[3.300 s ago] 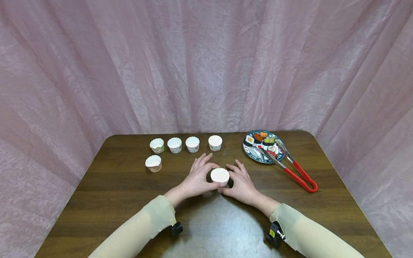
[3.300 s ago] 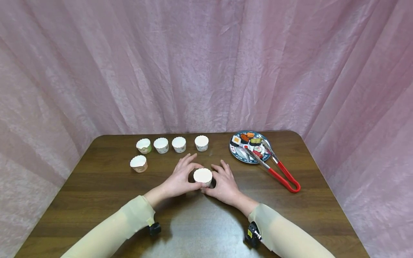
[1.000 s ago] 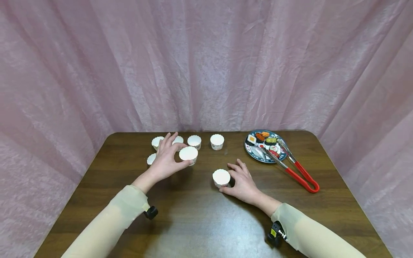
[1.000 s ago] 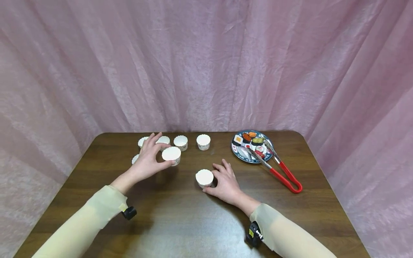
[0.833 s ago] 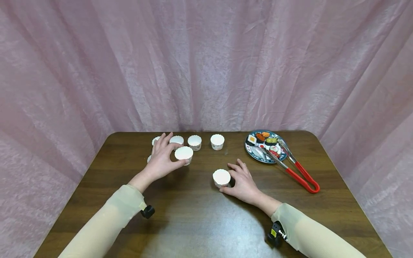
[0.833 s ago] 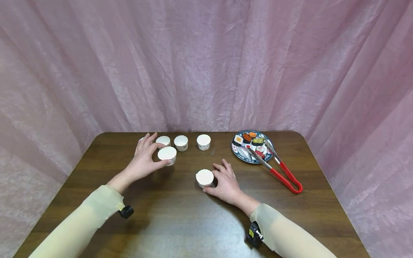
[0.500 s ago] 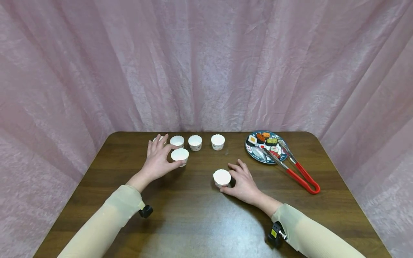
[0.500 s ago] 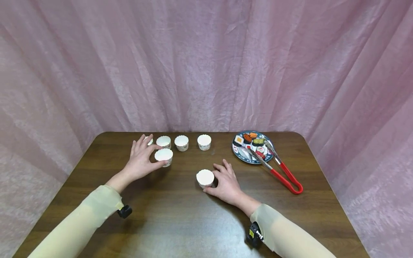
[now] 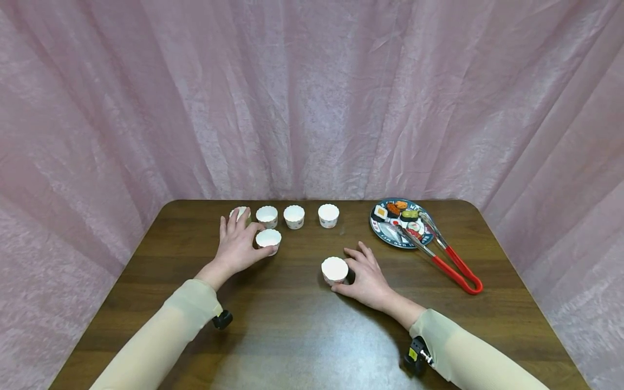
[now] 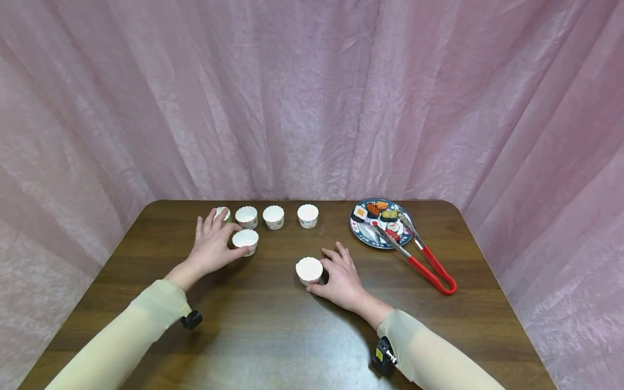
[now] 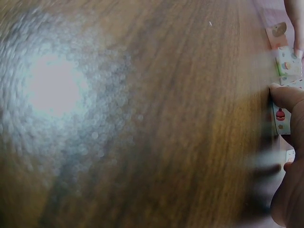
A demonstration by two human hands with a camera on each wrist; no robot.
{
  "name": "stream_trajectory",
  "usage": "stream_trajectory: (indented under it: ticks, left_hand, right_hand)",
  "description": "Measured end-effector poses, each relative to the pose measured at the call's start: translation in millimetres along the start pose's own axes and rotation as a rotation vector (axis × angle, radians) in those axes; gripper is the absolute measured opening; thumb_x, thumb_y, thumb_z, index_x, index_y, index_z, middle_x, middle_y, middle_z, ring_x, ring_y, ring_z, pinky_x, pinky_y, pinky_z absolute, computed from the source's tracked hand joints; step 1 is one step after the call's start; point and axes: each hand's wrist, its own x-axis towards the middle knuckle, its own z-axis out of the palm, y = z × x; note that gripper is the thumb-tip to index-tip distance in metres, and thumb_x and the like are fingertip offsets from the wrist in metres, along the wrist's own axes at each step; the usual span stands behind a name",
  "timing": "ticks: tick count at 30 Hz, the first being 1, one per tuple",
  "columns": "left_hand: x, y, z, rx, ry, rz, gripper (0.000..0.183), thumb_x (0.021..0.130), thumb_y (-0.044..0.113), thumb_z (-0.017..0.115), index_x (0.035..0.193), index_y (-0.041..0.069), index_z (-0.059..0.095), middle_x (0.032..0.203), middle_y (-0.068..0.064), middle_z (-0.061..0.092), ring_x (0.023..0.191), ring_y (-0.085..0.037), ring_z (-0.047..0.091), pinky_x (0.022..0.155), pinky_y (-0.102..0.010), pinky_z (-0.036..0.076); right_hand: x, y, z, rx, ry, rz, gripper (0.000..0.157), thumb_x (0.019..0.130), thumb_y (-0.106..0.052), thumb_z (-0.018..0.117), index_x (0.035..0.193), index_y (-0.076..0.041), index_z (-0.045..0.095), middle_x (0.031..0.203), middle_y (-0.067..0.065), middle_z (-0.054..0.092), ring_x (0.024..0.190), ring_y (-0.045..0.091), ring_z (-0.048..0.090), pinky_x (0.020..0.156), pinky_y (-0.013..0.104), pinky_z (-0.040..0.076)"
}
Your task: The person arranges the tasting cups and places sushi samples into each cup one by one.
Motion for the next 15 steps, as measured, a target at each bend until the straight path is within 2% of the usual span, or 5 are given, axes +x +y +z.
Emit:
stream_trajectory:
  ticks: [8,15]
  left_hand:
    - [0.7,-1.2,2.2,0.015,0.015,-0.004,0.063,0.082,0.064,0.076,0.123,0.017,0.066,0.166,-0.022,0.019,0.155,-0.041,-0.002,0.118,-0.065,-0.010]
    - [0.8,-3.3,5.1,0.036,0.005,0.000,0.064,0.082,0.064,0.076,0.123,0.016,0.066,0.166,-0.023,0.019,0.154,-0.043,0.000,0.117,-0.066,-0.010]
  right_hand:
    - [-0.2,0.3,0.3,-0.002,0.005,0.001,0.055,0.075,-0.047,0.089,0.115,-0.013,0.074,0.151,0.014,0.051,0.152,0.043,0.019,0.120,0.064,0.013]
    - [0.1,0.2,0.4,0.023,0.007,0.003,0.047,0.074,-0.046,0.089,0.109,-0.018,0.074,0.151,0.014,0.050,0.152,0.043,0.018,0.119,0.065,0.012]
